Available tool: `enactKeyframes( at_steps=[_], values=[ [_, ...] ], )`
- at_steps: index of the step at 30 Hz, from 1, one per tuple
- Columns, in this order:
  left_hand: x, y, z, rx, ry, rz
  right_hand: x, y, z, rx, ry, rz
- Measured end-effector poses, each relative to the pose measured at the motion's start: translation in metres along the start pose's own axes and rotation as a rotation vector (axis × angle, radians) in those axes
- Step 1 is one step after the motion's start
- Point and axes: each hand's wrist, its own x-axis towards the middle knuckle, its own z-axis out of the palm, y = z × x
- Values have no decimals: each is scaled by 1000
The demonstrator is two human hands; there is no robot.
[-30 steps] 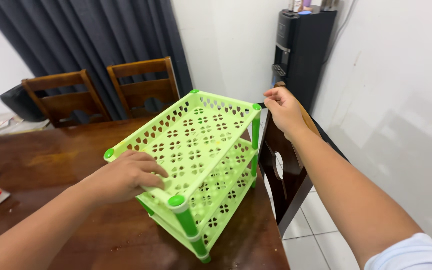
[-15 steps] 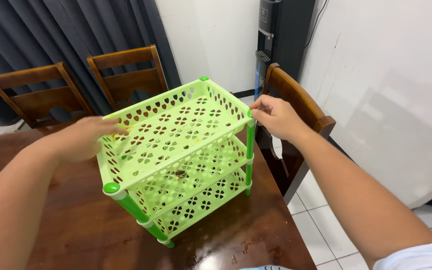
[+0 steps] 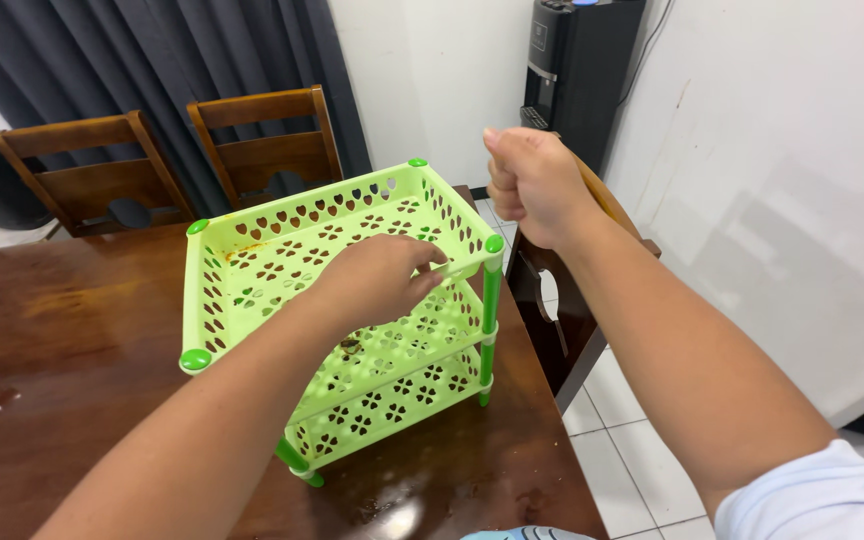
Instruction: The person assembles a three-tier green plastic storage rack by inserting green cylindrical legs into the corners of perforated trays and stacking them. The person handles the trays and legs by hand, aligning and pressing them together to form a stable unit on a wooden table.
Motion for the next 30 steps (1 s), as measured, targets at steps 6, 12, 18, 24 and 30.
enactKeyframes(
  at_steps=[6,12,18,24,30],
  values=[
    [7,-3,22,-93,123,-128,22,3,2,194,-73,-34],
    [3,-1,34,-229,181,-223,28,53,4,85,-93,99],
    [3,0,33,-274,220,-224,42,52,1,173,-78,58],
    [1,6,36,-328,183,-289,48,51,-7,167,-165,17],
    [2,6,37,-299,183,-287,36,74,3,-65,-133,71]
  ],
)
